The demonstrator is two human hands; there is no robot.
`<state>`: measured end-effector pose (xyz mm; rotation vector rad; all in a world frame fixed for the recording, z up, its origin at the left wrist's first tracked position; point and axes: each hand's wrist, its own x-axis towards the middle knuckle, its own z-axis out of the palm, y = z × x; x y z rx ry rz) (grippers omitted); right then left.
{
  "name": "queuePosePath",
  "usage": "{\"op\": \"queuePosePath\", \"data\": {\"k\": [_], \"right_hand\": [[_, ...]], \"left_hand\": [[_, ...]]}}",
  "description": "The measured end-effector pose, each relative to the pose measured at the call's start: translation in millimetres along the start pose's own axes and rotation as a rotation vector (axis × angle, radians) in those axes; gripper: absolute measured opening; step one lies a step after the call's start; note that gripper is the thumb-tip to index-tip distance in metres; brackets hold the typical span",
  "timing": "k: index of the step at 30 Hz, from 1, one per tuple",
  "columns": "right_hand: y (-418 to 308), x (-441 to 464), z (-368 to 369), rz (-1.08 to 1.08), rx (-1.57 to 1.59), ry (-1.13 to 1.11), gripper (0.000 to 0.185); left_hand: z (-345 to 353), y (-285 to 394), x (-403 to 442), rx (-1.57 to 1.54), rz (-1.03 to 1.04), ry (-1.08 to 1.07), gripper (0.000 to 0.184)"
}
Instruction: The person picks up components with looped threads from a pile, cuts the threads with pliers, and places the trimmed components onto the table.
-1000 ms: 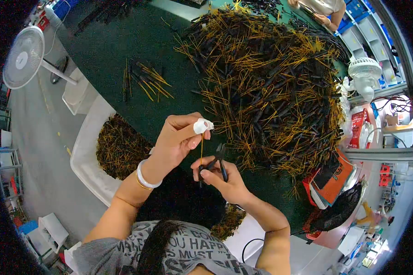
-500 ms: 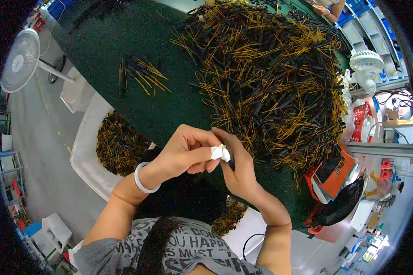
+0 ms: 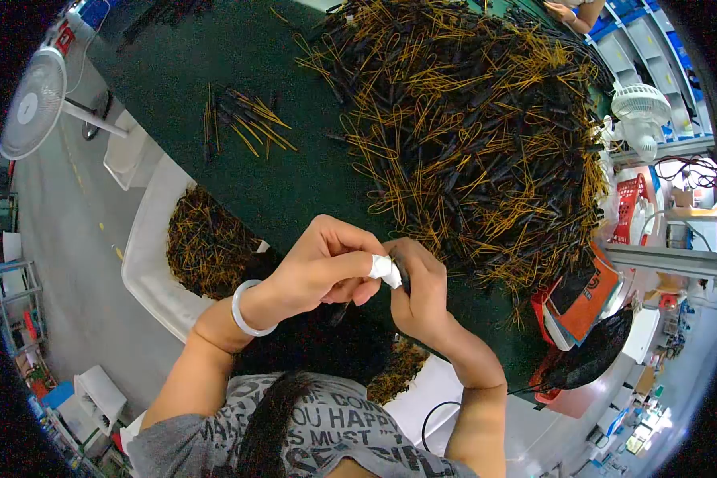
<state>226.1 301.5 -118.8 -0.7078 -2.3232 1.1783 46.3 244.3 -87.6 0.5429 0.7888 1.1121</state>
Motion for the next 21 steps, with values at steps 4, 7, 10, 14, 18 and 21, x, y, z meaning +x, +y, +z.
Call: {"op": "queuePosePath", "data": {"k": [4, 7, 10, 14, 18, 21], "right_hand": [[-8, 7, 4, 0.067, 0.169, 0.04, 0.035], [-13, 8, 0, 0.127, 0.199, 0.072, 0.029], [-10, 8, -1, 0.18, 0.271, 0.055, 0.029], [-8, 9, 3, 0.113, 0.272, 0.092, 0.03], [-12, 8, 0, 0.204, 0.287, 0.033, 0.03], [-12, 9, 1, 0.184, 0.283, 0.053, 0.029]], "left_hand": [[1, 7, -2, 0.181, 0.023, 0.108, 0.014], [-13, 6, 0, 0.565, 0.263, 0.418, 0.011], [-44, 21, 6, 1.224, 0.521, 0.684, 0.015], [-64, 22, 21, 1.363, 0.512, 0.712, 0.026], [-58, 17, 54, 1.304, 0.554, 0.592, 0.029], [-70, 18, 71, 1.295, 0.606, 0.5, 0.024]]}}
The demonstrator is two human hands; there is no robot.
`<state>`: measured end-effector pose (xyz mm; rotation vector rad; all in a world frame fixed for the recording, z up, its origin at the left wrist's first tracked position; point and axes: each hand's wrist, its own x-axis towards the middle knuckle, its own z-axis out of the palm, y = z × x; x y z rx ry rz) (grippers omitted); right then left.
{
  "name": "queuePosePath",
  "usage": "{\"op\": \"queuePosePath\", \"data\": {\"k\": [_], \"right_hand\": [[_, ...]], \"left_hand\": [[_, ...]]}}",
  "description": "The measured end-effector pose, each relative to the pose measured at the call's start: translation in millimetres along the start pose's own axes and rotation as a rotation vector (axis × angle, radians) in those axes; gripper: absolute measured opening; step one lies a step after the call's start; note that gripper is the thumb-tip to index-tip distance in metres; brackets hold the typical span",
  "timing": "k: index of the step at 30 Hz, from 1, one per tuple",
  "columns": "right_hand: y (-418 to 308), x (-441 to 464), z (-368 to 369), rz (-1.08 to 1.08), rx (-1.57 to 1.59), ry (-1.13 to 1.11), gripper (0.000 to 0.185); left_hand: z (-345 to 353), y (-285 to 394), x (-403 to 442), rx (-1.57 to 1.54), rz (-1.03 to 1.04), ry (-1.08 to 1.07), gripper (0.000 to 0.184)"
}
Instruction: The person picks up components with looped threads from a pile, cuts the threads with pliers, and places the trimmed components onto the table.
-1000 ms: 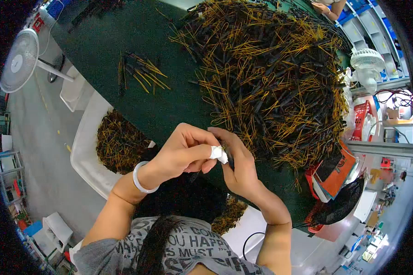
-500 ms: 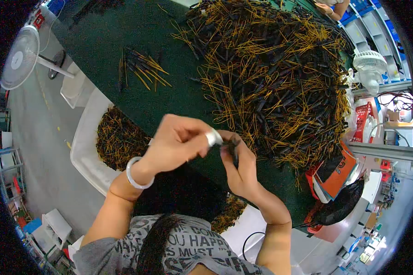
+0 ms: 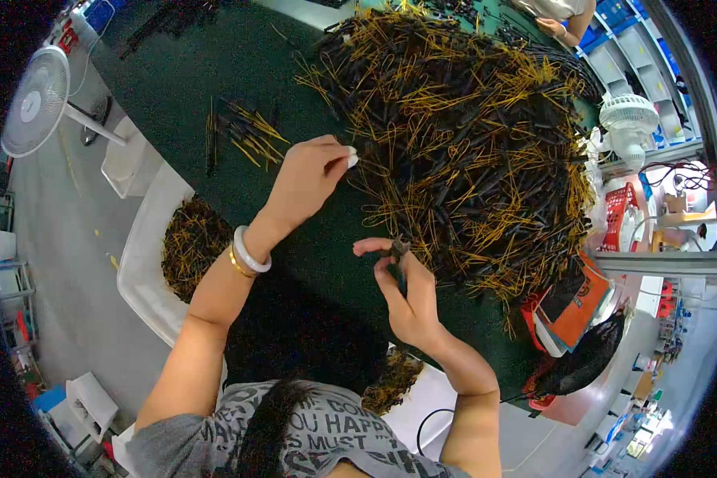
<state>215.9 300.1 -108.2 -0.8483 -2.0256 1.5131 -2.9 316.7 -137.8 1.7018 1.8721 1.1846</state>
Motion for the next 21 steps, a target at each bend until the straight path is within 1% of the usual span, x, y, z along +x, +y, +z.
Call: {"op": "queuePosePath", "data": {"k": [2, 3, 4, 6, 7, 8, 9, 10, 11, 13, 14, 16, 17, 18, 19, 21], "right_hand": [[-1, 1, 1, -0.031, -0.018, 0.03, 0.028], [0, 1, 1, -0.051, -0.029, 0.06, 0.028], [1, 0, -1, -0.05, -0.027, 0.064, 0.028], [4, -1, -4, 0.03, -0.047, 0.032, 0.028], [3, 0, -3, 0.028, -0.046, 0.039, 0.028], [2, 1, -1, 0.001, -0.011, 0.127, 0.027], [1, 3, 0, -0.025, 0.022, 0.215, 0.027], [16, 4, 0, -0.13, -0.049, 0.277, 0.033], [14, 5, -2, -0.128, -0.053, 0.282, 0.033], [4, 8, -5, -0.159, -0.155, 0.343, 0.036], [1, 7, -7, -0.072, -0.09, 0.278, 0.038], [-8, 6, -8, -0.03, -0.08, 0.178, 0.033], [-3, 6, -5, -0.133, -0.126, 0.205, 0.028], [-3, 5, -4, -0.134, -0.127, 0.206, 0.028], [-4, 3, -4, -0.082, -0.083, 0.142, 0.025], [-2, 2, -2, -0.009, 0.011, 0.06, 0.023]], "left_hand": [[-2, 3, 6, -0.122, 0.038, 0.02, 0.019], [-3, 6, 7, -0.122, 0.042, 0.017, 0.019], [-7, 14, 7, -0.122, 0.113, 0.146, 0.018], [-13, 25, 5, -0.147, 0.235, 0.374, 0.014], [-18, 31, 4, -0.136, 0.263, 0.414, 0.013], [-20, 35, 2, -0.127, 0.291, 0.454, 0.013], [-20, 37, -1, -0.254, 0.311, 0.471, 0.011], [-21, 43, -6, -0.344, 0.297, 0.433, 0.011], [-23, 51, -12, -0.434, 0.282, 0.396, 0.011], [-21, 60, -26, -0.563, 0.146, 0.239, 0.013], [-18, 62, -31, -0.614, 0.068, 0.164, 0.014], [-17, 66, -35, -0.7, -0.004, 0.078, 0.013], [-15, 66, -37, -0.748, -0.034, 0.026, 0.013], [-12, 61, -39, -0.805, -0.042, 0.026, 0.013], [-12, 63, -39, -0.807, -0.041, 0.025, 0.013], [-12, 68, -39, -0.903, -0.145, -0.002, 0.01]]}}
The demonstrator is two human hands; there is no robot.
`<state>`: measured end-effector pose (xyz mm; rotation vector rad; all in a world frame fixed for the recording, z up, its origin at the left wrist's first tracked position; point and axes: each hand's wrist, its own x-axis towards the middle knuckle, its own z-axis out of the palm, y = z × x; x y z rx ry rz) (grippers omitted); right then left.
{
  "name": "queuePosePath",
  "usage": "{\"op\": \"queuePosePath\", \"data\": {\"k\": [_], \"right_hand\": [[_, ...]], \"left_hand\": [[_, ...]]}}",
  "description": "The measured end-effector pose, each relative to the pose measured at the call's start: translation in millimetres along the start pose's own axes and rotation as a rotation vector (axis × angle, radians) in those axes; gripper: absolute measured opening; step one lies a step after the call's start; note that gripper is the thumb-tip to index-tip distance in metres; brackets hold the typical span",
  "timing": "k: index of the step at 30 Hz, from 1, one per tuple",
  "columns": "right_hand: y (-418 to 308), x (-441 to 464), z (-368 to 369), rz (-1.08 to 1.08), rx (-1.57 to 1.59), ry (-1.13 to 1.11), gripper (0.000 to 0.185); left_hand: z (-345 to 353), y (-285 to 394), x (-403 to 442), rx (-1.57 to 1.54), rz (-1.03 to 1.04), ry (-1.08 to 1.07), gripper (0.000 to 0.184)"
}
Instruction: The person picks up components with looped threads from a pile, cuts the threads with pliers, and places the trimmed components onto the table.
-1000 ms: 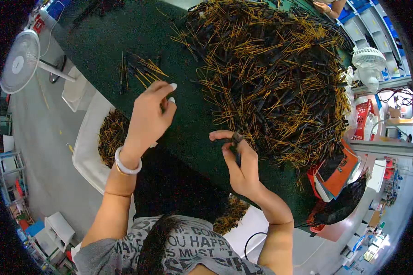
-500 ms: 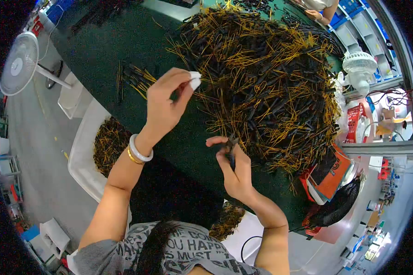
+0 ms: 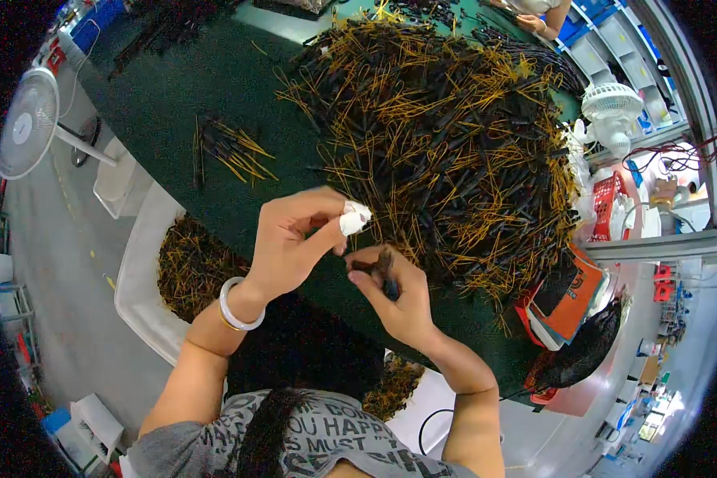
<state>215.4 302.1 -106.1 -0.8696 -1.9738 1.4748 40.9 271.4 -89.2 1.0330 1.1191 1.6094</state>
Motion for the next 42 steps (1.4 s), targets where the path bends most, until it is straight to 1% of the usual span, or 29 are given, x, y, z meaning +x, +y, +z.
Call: {"op": "queuePosePath", "data": {"k": [1, 3, 4, 6, 7, 8, 11, 12, 14, 16, 18, 19, 23, 25, 29, 31, 32, 33, 34, 37, 39, 41, 42], "right_hand": [[0, -1, 1, -0.009, -0.005, 0.002, 0.023], [-1, -2, 3, 0.143, 0.19, -0.031, 0.022], [1, -2, -1, 0.09, 0.162, -0.123, 0.023], [-2, -4, -1, 0.157, 0.248, -0.222, 0.022], [-2, -3, 1, 0.218, 0.283, -0.264, 0.022], [-4, -3, 2, 0.213, 0.28, -0.263, 0.022], [-6, -4, 6, 0.272, 0.338, -0.265, 0.023], [-4, -5, 6, 0.27, 0.339, -0.262, 0.023], [0, -6, 6, 0.275, 0.485, -0.261, 0.024], [-2, -7, 5, 0.287, 0.506, -0.278, 0.024], [-3, -6, 3, 0.308, 0.512, -0.31, 0.025], [-3, -7, 3, 0.31, 0.516, -0.315, 0.025], [-3, -6, 4, 0.303, 0.536, -0.304, 0.024], [-3, -6, 4, 0.291, 0.555, -0.309, 0.023], [-3, -6, 4, 0.297, 0.536, -0.32, 0.023], [-3, -6, 5, 0.301, 0.539, -0.326, 0.023], [-4, -7, 7, 0.32, 0.576, -0.322, 0.023], [-5, -7, 9, 0.34, 0.615, -0.317, 0.022], [-4, -8, 10, 0.341, 0.616, -0.318, 0.022], [-2, -10, 11, 0.309, 0.596, -0.315, 0.023], [-1, -13, 7, 0.304, 0.343, -0.155, 0.022], [-5, -10, 1, 0.242, 0.207, -0.045, 0.023], [-2, -10, -1, 0.216, 0.145, 0.004, 0.023]], "left_hand": [[0, 2, 0, 0.0, 0.01, -0.002, 0.01], [-3, 7, 1, -0.047, -0.2, -0.031, 0.012], [-6, 3, 2, -0.157, -0.274, 0.001, 0.015], [-16, 2, 4, -0.354, -0.356, 0.007, 0.015], [-15, 0, 3, -0.377, -0.359, 0.015, 0.016], [-15, -3, 1, -0.376, -0.354, 0.013, 0.016], [-14, -19, -3, -0.429, -0.218, 0.043, 0.019], [-14, -22, -6, -0.428, -0.218, 0.04, 0.019], [-9, -20, -7, -0.44, -0.231, 0.0, 0.022], [-8, -26, -8, -0.466, -0.232, -0.011, 0.025], [-11, -28, -5, -0.482, -0.149, -0.14, 0.024], [-11, -27, -4, -0.478, -0.135, -0.168, 0.023], [-11, -28, -5, -0.491, -0.1, -0.162, 0.021], [-11, -24, -6, -0.534, -0.178, -0.106, 0.018], [-7, -22, -9, -0.535, -0.181, -0.036, 0.017], [-3, -20, -10, -0.52, -0.222, 0.045, 0.017], [-3, -21, -11, -0.52, -0.224, 0.047, 0.017], [-2, -23, -11, -0.477, -0.183, 0.094, 0.017], [-2, -24, -12, -0.433, -0.142, 0.139, 0.017], [3, -20, -16, -0.405, -0.161, 0.144, 0.018], [7, -8, -17, -0.424, -0.249, 0.071, 0.019], [5, -6, -20, -0.25, -0.313, -0.101, 0.021], [6, -3, -22, -0.265, -0.311, -0.165, 0.018]]}}
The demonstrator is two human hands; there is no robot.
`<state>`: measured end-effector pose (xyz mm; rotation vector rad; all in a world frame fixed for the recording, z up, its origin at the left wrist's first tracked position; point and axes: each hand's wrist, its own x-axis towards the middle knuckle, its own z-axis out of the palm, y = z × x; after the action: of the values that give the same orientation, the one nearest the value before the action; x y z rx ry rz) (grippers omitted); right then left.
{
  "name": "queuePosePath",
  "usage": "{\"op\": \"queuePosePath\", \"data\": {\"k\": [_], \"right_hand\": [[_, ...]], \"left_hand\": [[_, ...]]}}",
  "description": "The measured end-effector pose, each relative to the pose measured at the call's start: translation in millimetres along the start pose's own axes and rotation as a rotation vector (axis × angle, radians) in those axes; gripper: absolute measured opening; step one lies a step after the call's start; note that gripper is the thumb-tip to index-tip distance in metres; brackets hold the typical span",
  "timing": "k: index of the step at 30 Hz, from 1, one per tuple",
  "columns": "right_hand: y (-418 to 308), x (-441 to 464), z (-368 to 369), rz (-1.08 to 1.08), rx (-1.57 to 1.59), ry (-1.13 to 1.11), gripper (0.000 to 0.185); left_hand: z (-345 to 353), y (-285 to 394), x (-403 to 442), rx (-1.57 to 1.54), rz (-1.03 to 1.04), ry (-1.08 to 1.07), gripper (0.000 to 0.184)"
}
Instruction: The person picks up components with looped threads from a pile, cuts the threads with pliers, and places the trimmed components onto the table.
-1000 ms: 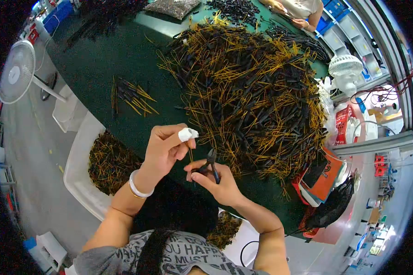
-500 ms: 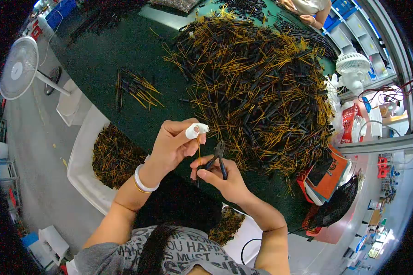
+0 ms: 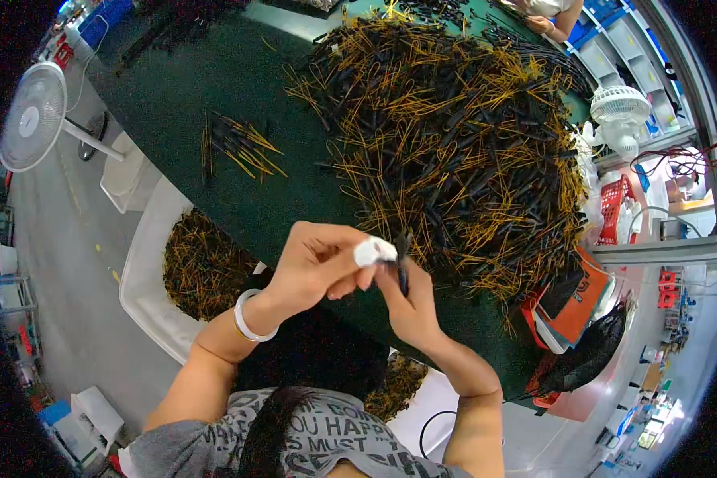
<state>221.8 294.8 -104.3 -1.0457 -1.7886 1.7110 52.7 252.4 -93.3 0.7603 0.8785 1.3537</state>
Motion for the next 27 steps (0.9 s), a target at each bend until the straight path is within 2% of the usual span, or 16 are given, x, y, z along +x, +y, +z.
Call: {"op": "queuePosePath", "data": {"k": [2, 4, 5, 7, 15, 23, 27], "right_hand": [[-1, 4, -3, -0.05, -0.046, 0.0, 0.029], [-1, 7, -4, -0.303, -0.225, 0.011, 0.048], [-4, 8, -6, -0.327, -0.267, -0.044, 0.061], [-3, 10, -8, -0.346, -0.303, -0.053, 0.061], [-2, 10, -9, -0.429, -0.429, -0.058, 0.061], [1, 7, -9, -0.467, -0.546, 0.021, 0.039], [4, 7, -10, -0.492, -0.561, 0.01, 0.04]], "left_hand": [[6, 2, -3, -0.007, -0.022, -0.035, 0.016], [4, 8, -3, 0.005, -0.094, -0.052, 0.016], [1, 9, -2, 0.017, -0.13, -0.062, 0.016], [1, 10, -3, 0.039, -0.182, -0.041, 0.016], [6, 9, -3, 0.005, -0.174, -0.012, 0.016], [5, 9, -4, -0.032, -0.203, -0.049, 0.016], [4, 8, -4, -0.059, -0.223, -0.044, 0.016]]}}
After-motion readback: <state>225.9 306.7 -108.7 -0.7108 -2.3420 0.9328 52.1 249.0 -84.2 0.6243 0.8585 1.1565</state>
